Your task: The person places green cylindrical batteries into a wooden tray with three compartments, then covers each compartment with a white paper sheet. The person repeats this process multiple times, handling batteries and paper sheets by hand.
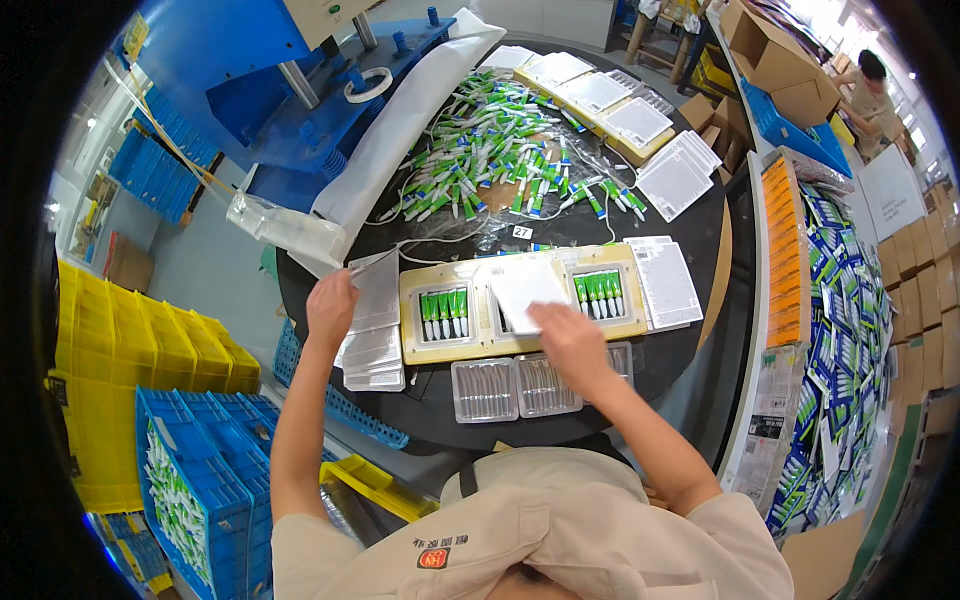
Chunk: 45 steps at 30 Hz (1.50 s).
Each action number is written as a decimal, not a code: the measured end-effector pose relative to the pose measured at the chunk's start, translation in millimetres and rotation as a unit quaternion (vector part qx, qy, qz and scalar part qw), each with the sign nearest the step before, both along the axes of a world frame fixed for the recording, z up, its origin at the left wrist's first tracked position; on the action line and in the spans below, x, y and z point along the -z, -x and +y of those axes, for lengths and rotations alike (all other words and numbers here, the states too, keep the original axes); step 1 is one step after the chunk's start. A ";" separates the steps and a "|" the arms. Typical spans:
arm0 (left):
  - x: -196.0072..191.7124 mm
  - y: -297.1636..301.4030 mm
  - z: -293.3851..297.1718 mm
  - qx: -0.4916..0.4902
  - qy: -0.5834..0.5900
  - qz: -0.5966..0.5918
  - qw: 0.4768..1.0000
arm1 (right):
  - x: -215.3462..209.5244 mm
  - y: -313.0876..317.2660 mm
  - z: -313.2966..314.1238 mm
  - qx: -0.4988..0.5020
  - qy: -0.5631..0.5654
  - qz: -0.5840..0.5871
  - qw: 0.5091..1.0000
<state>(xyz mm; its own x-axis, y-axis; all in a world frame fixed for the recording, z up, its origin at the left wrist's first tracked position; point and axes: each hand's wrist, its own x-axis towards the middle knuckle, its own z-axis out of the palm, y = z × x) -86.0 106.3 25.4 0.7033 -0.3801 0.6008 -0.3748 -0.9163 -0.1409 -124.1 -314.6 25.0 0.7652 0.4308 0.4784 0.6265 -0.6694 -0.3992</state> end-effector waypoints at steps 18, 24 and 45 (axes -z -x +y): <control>-15.3 103.6 -150.8 0.101 -0.095 0.046 0.989 | 27.7 23.9 19.5 -0.009 0.255 -0.022 0.967; -22.1 108.8 -142.6 0.055 -0.058 0.053 0.995 | -19.8 -1.8 -26.9 0.077 -0.076 0.000 0.994; 45.1 -11.4 -204.7 0.194 -0.145 0.264 0.933 | -15.9 18.3 -47.0 0.058 0.111 -0.087 0.988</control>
